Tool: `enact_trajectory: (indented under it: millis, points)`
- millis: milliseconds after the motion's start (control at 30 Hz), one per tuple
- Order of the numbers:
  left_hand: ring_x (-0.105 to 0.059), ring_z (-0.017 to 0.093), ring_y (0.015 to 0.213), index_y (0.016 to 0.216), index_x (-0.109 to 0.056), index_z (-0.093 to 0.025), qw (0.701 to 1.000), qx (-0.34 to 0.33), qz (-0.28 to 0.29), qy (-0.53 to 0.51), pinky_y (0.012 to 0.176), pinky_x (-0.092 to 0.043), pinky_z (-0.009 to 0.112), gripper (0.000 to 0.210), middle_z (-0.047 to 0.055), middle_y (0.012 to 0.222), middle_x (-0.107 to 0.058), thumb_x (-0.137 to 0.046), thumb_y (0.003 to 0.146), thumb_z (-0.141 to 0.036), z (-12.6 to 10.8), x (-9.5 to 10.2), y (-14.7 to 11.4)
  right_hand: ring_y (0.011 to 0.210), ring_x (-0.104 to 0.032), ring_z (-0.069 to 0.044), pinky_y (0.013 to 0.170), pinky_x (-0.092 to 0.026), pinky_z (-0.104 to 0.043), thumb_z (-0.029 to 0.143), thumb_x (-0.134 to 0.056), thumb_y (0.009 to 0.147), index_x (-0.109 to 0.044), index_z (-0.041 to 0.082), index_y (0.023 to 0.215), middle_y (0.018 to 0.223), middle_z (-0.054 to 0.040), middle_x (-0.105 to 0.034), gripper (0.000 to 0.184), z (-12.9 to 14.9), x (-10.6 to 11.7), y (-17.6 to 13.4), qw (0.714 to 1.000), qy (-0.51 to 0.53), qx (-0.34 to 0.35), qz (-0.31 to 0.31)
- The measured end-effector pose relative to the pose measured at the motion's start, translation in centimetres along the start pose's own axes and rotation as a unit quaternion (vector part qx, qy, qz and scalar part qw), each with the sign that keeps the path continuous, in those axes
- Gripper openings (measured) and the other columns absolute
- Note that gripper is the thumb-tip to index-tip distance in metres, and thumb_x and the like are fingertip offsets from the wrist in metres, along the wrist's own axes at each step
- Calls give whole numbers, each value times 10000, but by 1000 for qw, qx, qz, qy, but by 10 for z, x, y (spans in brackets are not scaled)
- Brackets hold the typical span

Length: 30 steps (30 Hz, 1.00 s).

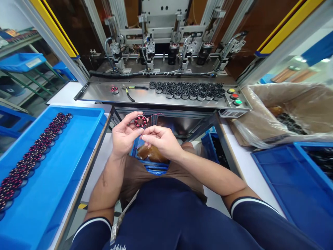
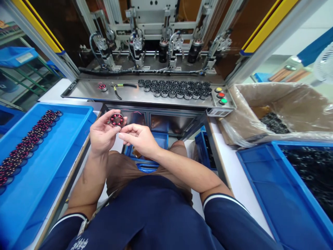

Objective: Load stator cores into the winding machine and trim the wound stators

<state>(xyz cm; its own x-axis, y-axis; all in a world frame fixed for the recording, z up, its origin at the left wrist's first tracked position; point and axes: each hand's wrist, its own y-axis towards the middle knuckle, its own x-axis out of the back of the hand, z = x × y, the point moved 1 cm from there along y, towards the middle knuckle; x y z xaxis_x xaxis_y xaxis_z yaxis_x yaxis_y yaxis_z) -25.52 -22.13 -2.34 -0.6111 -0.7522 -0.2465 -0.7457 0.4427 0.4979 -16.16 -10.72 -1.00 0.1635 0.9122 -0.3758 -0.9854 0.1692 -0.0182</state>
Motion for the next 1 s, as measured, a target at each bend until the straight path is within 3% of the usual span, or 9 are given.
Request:
enact_trajectory:
  millis: [367,1000]
  points:
    - [-758,176,940,1131,-735,-342,1000,-17,-11,-23,784,-641,241,443,8,1162,-737,-858,723,-219,1,-6,5,478,-519,-51,515,-412,-209,323,-817,675,-669,156,700,566,55,-628,224,5,5,-2,1000,28,7,2]
    - [-761,158,914,1084,-756,-336,998,3,-7,-55,799,-639,234,440,-17,1135,-758,-871,692,-173,3,-7,6,469,-484,-55,488,-369,-219,416,-871,627,-664,152,685,552,46,-608,340,19,19,-1,999,-6,27,-22]
